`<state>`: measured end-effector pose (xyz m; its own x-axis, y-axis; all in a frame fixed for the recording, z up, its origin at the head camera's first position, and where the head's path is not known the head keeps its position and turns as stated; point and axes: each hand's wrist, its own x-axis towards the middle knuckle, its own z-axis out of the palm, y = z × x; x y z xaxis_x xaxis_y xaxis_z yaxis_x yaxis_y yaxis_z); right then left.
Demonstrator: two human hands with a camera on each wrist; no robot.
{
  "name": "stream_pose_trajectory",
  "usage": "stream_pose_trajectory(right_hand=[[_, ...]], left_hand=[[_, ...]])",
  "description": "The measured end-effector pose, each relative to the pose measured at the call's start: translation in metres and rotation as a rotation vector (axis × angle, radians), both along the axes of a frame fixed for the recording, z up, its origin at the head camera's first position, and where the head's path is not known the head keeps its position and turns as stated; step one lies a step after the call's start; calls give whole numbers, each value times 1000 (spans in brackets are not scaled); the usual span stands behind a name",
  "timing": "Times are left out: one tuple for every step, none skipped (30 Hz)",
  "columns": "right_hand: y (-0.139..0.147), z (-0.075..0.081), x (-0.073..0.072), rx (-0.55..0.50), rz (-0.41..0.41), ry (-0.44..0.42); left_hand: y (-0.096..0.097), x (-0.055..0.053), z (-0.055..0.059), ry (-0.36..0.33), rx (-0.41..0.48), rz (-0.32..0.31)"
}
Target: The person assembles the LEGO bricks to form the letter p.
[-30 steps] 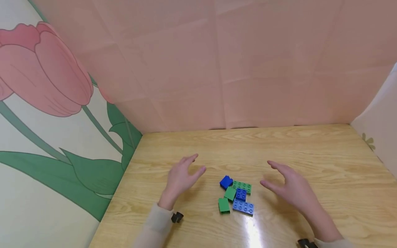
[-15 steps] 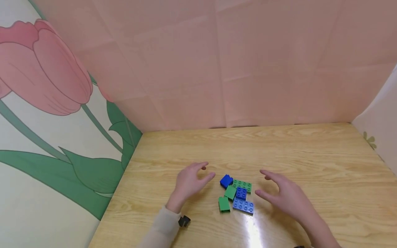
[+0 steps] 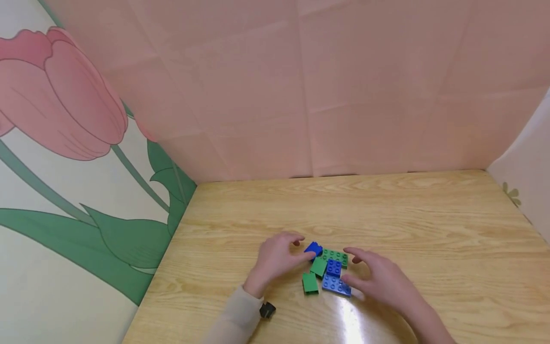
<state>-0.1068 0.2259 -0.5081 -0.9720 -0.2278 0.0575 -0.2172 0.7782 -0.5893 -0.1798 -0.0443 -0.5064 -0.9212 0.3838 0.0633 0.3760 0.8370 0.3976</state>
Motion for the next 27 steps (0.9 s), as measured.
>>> stream_pose_trajectory(right_hand=[[-1, 0, 0, 2, 1, -4], [-2, -1, 0, 5, -1, -10], [-4, -1, 1, 9, 0, -18], [-5, -1, 1, 13, -1, -22], [-7, -1, 1, 15, 4, -26], [-8, -1, 1, 17, 4, -32], [-10, -1, 1, 20, 3, -37], [-11, -2, 1, 23, 0, -41], [-12, -2, 1, 25, -2, -43], [-13, -2, 1, 27, -5, -45], [-13, -3, 1, 28, -4, -44], [-13, -3, 0, 31, -8, -42], [-14, -4, 0, 34, -10, -38], [-14, -5, 0, 37, -12, -35], [-14, -5, 0, 39, -12, -33], [-15, -5, -1, 40, -11, -31], [-15, -5, -1, 40, -9, -32], [-15, -6, -2, 40, -7, -32], [-16, -6, -2, 40, -5, -35], [-16, -5, -2, 37, 1, -36], [-17, -5, -3, 38, 4, -35], [-17, -5, -3, 37, 8, -34], [-18, -5, -3, 38, 11, -32], [-18, -5, -3, 39, 15, -26], [-18, -6, -4, 42, 13, -23], [-18, -6, -4, 47, 11, -17], [-18, -7, -4, 51, 9, -12]], left_hand=[[2, 0, -1, -7, -5, 2], [5, 0, -2, -12, -14, 6], [7, 0, -4, -17, -23, 10], [9, 1, -5, -21, -29, 14], [11, 1, -6, -24, -35, 20], [13, 1, -6, -30, -39, 28], [14, 1, -7, -36, -42, 35], [16, 1, -7, -41, -45, 40], [18, 1, -7, -49, -43, 47], [19, 1, -7, -56, -41, 51], [20, 1, -8, -62, -43, 55], [22, 0, -7, -70, -44, 59], [23, 0, -7, -78, -45, 63], [24, 0, -6, -86, -45, 67], [25, 0, -5, -91, -47, 71], [26, 0, -5, -94, -51, 73], [27, 0, -4, -96, -56, 78], [27, 0, -4, -98, -60, 82], [27, 0, -3, -99, -64, 85], [28, 0, -3, -97, -67, 86], [28, 0, -3, -96, -70, 88], [29, 0, -3, -95, -72, 89], [29, 0, -3, -97, -72, 91], [29, 0, -3, -100, -69, 94], [30, 0, -2, -104, -67, 96], [30, -1, -2, -107, -66, 99], [31, -1, -1, -116, -66, 104]])
